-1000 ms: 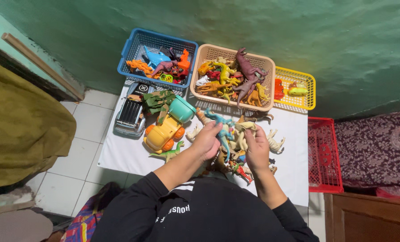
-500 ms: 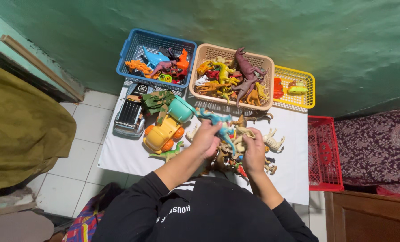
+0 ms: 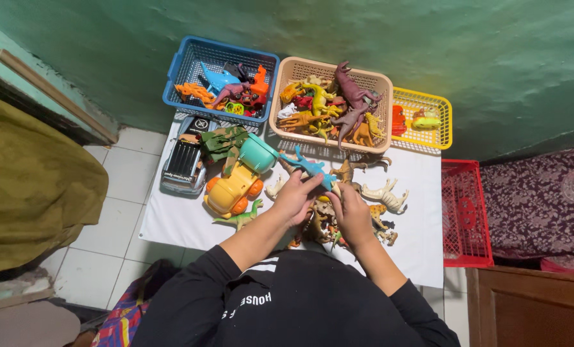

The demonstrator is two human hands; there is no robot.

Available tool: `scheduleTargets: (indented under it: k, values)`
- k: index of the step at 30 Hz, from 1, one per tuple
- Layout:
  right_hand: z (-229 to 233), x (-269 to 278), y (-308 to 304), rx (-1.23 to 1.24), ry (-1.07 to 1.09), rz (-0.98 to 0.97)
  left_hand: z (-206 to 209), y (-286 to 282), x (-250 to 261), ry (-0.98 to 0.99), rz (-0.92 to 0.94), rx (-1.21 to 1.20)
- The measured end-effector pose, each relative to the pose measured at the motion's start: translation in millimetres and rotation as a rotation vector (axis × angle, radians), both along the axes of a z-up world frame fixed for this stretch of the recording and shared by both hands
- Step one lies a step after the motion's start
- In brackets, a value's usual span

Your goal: The person sorts a pile of plastic animal figurines on a table, picking them up one by one and placing them into three colored baskets. The person handles various animal figures and a toy truck, moving them from the table into the baskets.

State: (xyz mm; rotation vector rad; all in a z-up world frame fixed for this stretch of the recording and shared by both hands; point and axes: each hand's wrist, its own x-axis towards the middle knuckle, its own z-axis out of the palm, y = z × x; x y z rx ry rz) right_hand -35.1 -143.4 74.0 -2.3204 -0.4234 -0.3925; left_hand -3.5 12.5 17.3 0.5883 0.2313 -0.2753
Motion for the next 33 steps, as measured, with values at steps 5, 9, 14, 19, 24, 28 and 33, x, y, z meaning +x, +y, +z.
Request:
scheduleTargets:
  k: [5, 9, 14, 19, 24, 28, 33]
  values:
    - [5, 6, -16, -0.248, 0.421, -0.18, -19, -2, 7, 0.042, 0.221, 0.142]
    - [11, 13, -30, 0.237, 0.284, -0.038, -20, 8, 12, -0.013, 0.017, 0.442]
    - [-15, 17, -23, 0.078, -0.001, 0.225, -18, 3, -3, -0.3, -0.399, 0.901]
    - [-27, 29, -40, 0.688, 0.65, -0.093, -16, 14, -14, -0.315, -0.656, 0.699]
    - [-5, 33, -63, 0.226, 0.549, 0.238, -12, 24, -19, -0.546, -0.906, 1.251]
    - [2, 42, -61, 0.358, 0.782, 0.122, 0, 28, -9, -0.734, -0.441, 1.407]
    - [-9, 78, -51, 0.631, 0.587, -0.023, 17, 53, 7, -0.63, 0.372, 1.517]
